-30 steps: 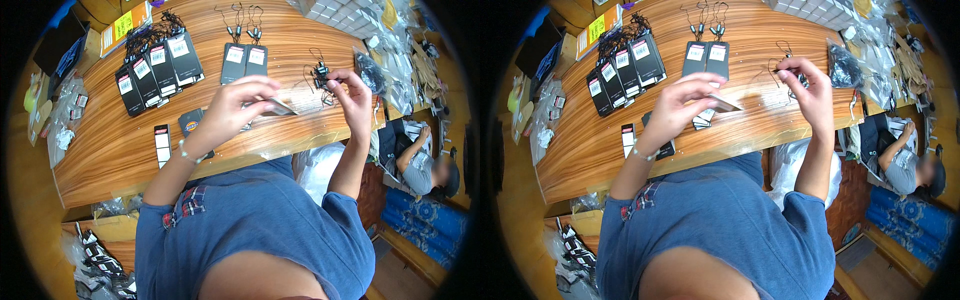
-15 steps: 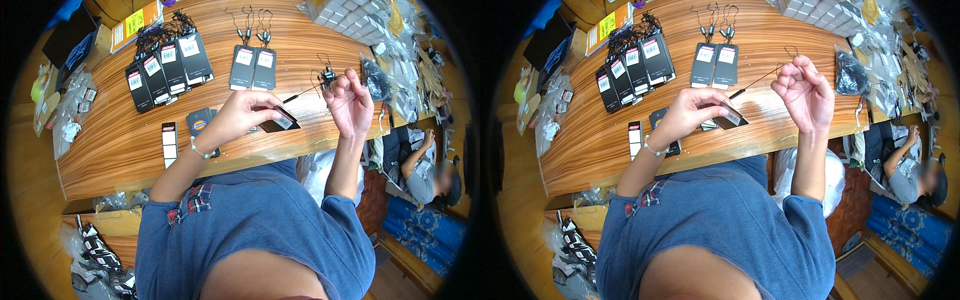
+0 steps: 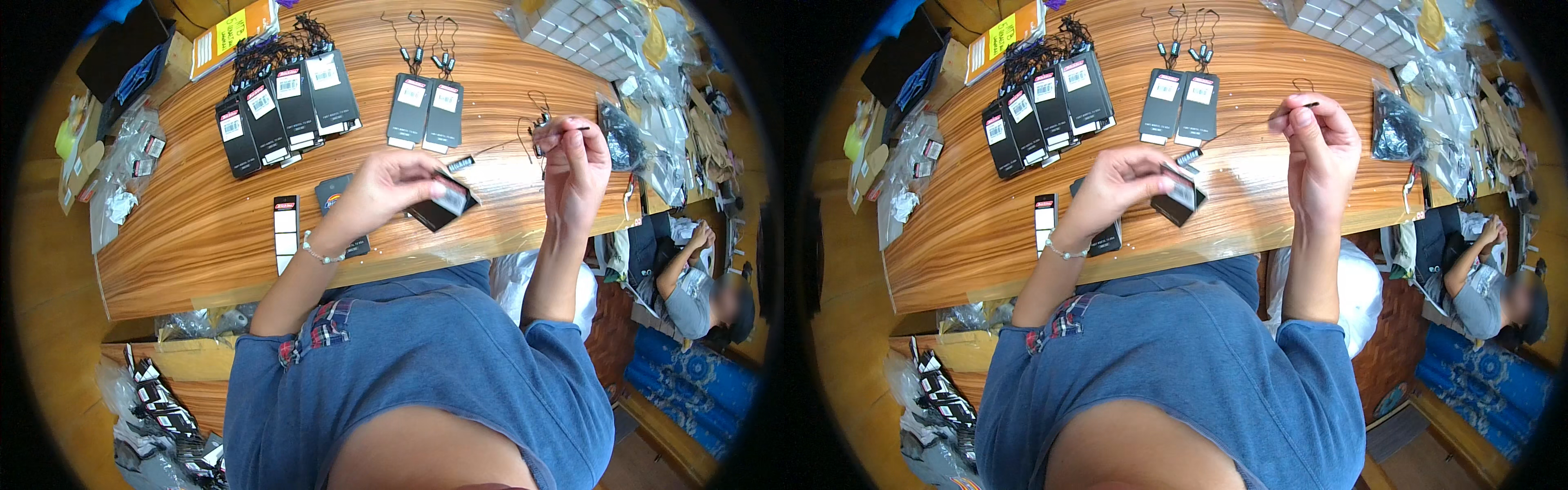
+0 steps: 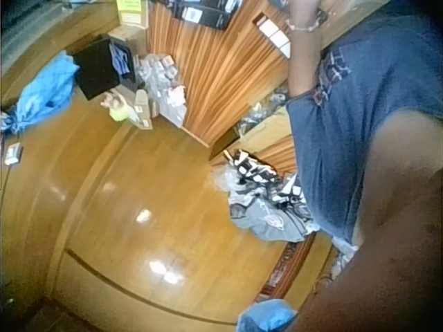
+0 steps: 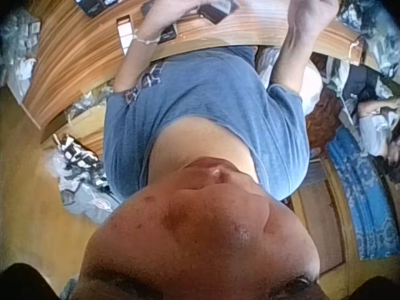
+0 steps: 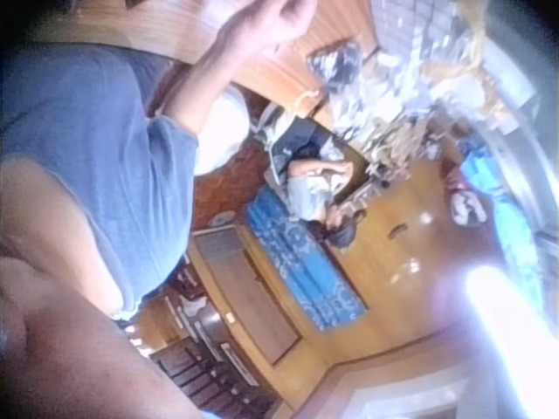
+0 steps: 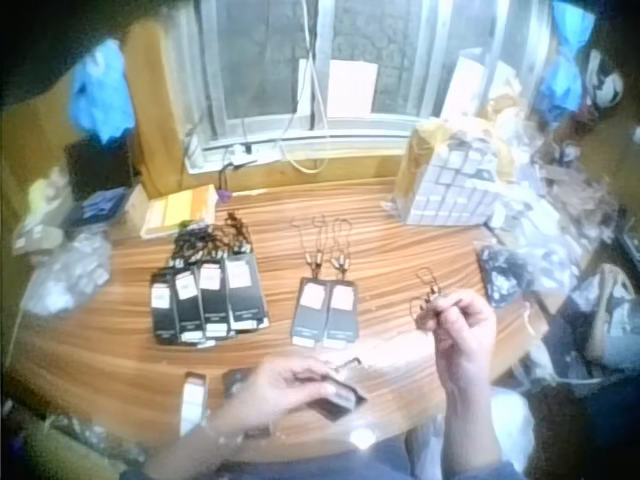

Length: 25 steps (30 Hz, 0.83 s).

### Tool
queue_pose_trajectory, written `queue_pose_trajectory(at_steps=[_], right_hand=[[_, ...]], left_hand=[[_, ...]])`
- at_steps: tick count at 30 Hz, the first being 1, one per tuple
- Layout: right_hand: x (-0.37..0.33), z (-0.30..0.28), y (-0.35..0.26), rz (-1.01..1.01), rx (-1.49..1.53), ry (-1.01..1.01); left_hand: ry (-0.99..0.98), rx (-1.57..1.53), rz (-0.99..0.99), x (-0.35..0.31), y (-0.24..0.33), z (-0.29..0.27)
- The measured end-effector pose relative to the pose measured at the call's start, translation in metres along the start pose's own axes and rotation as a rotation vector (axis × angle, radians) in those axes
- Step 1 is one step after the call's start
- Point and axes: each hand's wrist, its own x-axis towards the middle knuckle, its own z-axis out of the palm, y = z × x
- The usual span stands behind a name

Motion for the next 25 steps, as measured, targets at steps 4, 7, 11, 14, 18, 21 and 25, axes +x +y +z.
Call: queue_pose_trajectory(at_steps=[4, 7, 11, 14, 18, 21, 25], right_hand=[[-0.006, 0.038, -0.005, -0.036, -0.187, 0.058], [-0.013, 0.045, -0.005, 0.179, -0.281, -0.128], [-0.019, 0.067, 0.009, 0.262, -0.358, -0.089], [-0.021, 0.074, 0.021, 0.201, -0.400, -0.063], [-0.018, 0.078, 0.031, 0.147, -0.484, -0.079], [-0.018, 0.082, 0.035, 0.149, -0.504, -0.060], [-0.016, 0.084, 0.038, 0.072, -0.669, -0.079]], left_hand=[[0.280, 0.046, 0.247, 0.004, 0.004, -0.007], [0.367, 0.081, 0.265, 0.003, 0.012, -0.005], [0.468, 0.164, 0.330, 0.004, 0.022, 0.002], [0.493, 0.194, 0.334, 0.003, 0.031, 0.005], [0.494, 0.189, 0.329, 0.002, 0.032, 0.007], [0.484, 0.189, 0.291, 0.003, 0.031, 0.007], [0.482, 0.136, 0.278, 0.004, 0.030, 0.007]])
